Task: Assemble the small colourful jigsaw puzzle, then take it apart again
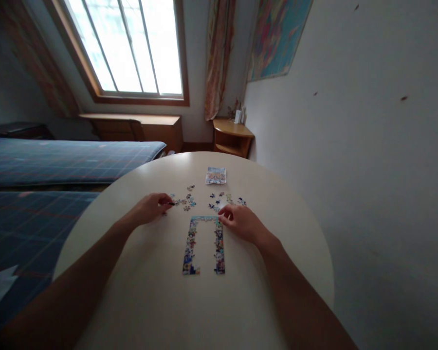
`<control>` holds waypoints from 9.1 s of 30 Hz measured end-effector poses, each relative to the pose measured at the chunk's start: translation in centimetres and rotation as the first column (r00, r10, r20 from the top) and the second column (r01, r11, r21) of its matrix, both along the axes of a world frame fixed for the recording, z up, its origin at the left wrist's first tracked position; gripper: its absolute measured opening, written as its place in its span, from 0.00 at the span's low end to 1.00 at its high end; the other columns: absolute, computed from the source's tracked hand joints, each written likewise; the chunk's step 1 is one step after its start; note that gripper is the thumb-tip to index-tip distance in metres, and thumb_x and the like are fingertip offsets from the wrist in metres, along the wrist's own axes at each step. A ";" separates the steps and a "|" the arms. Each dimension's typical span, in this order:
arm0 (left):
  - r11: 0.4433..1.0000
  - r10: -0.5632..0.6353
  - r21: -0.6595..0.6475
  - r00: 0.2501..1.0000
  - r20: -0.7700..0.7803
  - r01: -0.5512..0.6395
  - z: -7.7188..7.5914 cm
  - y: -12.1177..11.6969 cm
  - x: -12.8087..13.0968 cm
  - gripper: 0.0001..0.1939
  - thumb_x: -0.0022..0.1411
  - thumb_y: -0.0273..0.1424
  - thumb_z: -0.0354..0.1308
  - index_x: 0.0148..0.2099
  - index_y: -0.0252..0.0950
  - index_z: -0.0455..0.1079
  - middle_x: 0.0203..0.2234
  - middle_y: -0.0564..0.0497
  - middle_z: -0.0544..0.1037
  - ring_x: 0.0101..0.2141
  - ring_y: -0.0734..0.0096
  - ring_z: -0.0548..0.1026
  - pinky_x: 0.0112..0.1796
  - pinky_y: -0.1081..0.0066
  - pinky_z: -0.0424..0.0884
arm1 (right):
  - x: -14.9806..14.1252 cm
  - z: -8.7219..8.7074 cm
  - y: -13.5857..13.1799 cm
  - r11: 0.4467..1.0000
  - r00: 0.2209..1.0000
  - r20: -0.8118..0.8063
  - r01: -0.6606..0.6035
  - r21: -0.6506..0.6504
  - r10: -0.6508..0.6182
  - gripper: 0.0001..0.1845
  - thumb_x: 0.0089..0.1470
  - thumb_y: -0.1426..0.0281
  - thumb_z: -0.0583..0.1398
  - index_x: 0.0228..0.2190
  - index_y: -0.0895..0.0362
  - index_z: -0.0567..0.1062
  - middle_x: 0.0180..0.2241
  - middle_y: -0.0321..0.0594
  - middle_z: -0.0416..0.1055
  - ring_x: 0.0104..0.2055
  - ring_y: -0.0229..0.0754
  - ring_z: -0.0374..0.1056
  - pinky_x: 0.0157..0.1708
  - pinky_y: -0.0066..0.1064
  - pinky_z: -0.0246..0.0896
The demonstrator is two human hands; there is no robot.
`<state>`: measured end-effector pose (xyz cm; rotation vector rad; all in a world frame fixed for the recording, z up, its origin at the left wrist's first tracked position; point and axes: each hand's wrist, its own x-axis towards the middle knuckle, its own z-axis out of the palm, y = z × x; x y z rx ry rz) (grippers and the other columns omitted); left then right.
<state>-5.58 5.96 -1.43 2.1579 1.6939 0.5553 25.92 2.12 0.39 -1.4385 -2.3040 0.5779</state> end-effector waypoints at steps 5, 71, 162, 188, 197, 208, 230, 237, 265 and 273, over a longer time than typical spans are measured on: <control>0.984 -0.178 0.025 0.963 0.201 0.177 1.2 -1.3 2.3 0.07 0.60 0.31 0.57 0.38 0.36 0.75 0.33 0.49 0.81 0.34 0.70 0.77 0.39 0.71 0.72 | -1.3 0.7 -0.9 0.997 0.994 -0.085 -0.059 0.044 0.062 0.10 0.58 0.67 0.59 0.37 0.57 0.79 0.29 0.39 0.76 0.31 0.38 0.70 0.33 0.29 0.62; 0.761 -0.633 -0.169 0.774 0.018 0.626 0.7 -6.3 6.2 0.54 0.44 0.47 0.70 0.68 0.40 0.50 0.66 0.40 0.52 0.66 0.44 0.46 0.62 0.50 0.52 | -4.4 2.9 -5.3 0.876 0.887 0.169 -0.362 -0.320 0.429 0.10 0.47 0.65 0.65 0.21 0.58 0.76 0.20 0.31 0.68 0.21 0.31 0.58 0.23 0.26 0.47; 0.790 -0.606 -0.230 0.780 -0.155 0.568 0.4 -6.4 6.5 0.56 0.48 0.59 0.62 0.71 0.39 0.45 0.70 0.42 0.38 0.68 0.43 0.36 0.63 0.48 0.46 | -0.2 -3.1 2.2 0.966 0.985 0.101 0.115 0.230 -0.141 0.18 0.64 0.62 0.51 0.51 0.46 0.75 0.59 0.39 0.66 0.61 0.50 0.55 0.59 0.47 0.46; 0.941 -0.312 -0.210 0.919 -0.242 0.264 -0.8 -4.2 4.8 0.43 0.66 0.58 0.33 0.71 0.32 0.42 0.69 0.38 0.37 0.67 0.50 0.36 0.64 0.52 0.44 | 1.4 -3.1 2.9 0.969 0.982 0.098 0.137 0.203 -0.160 0.21 0.65 0.57 0.48 0.47 0.45 0.78 0.58 0.37 0.67 0.61 0.49 0.57 0.60 0.49 0.47; 0.945 0.229 -0.103 0.856 -0.464 -0.309 -0.1 -1.8 0.7 0.39 0.67 0.47 0.42 0.70 0.24 0.46 0.68 0.32 0.44 0.66 0.40 0.45 0.61 0.49 0.52 | 3.3 -5.2 4.6 0.883 0.904 0.017 0.412 0.227 -0.427 0.25 0.64 0.65 0.48 0.56 0.65 0.70 0.58 0.51 0.67 0.61 0.48 0.60 0.62 0.39 0.50; 0.936 0.297 -0.040 0.845 -0.445 -0.350 1.0 -0.9 -1.9 0.22 0.63 0.37 0.50 0.57 0.37 0.69 0.53 0.41 0.75 0.52 0.54 0.73 0.49 0.63 0.69 | 4.1 -5.6 4.8 0.856 0.874 0.040 0.463 0.232 -0.484 0.22 0.54 0.78 0.52 0.48 0.59 0.77 0.51 0.48 0.74 0.53 0.47 0.67 0.58 0.39 0.57; 0.976 0.217 0.053 0.919 -0.329 -0.211 0.8 -1.4 0.5 0.18 0.60 0.26 0.53 0.52 0.41 0.72 0.46 0.50 0.80 0.45 0.60 0.77 0.44 0.68 0.70 | 5.4 -4.0 4.2 0.856 0.868 -0.077 0.497 0.144 -0.491 0.16 0.57 0.76 0.55 0.45 0.60 0.78 0.44 0.49 0.78 0.44 0.44 0.74 0.47 0.33 0.66; 0.982 0.190 0.051 0.948 -0.254 -0.183 0.4 -1.2 0.5 0.19 0.58 0.23 0.54 0.51 0.38 0.73 0.45 0.47 0.80 0.46 0.60 0.77 0.47 0.66 0.70 | 5.3 -4.2 4.2 0.858 0.865 -0.067 0.502 0.112 -0.497 0.13 0.54 0.72 0.59 0.40 0.58 0.80 0.36 0.45 0.79 0.35 0.41 0.74 0.38 0.30 0.66; 0.965 0.193 -0.107 0.924 -0.329 -0.239 1.2 -1.8 0.2 0.18 0.58 0.38 0.59 0.51 0.43 0.72 0.40 0.51 0.82 0.41 0.62 0.78 0.39 0.70 0.70 | 4.6 -3.6 3.9 0.868 0.871 -0.096 0.489 0.086 -0.481 0.13 0.54 0.74 0.58 0.40 0.58 0.80 0.35 0.44 0.79 0.34 0.41 0.74 0.37 0.30 0.66; 0.964 0.244 -0.038 0.932 -0.268 -0.263 1.4 -1.5 0.1 0.16 0.58 0.31 0.56 0.49 0.45 0.72 0.41 0.55 0.82 0.41 0.65 0.78 0.39 0.71 0.70 | 4.5 -3.7 3.9 0.861 0.867 -0.089 0.498 0.101 -0.490 0.14 0.53 0.75 0.58 0.40 0.57 0.80 0.35 0.44 0.79 0.35 0.42 0.74 0.37 0.30 0.65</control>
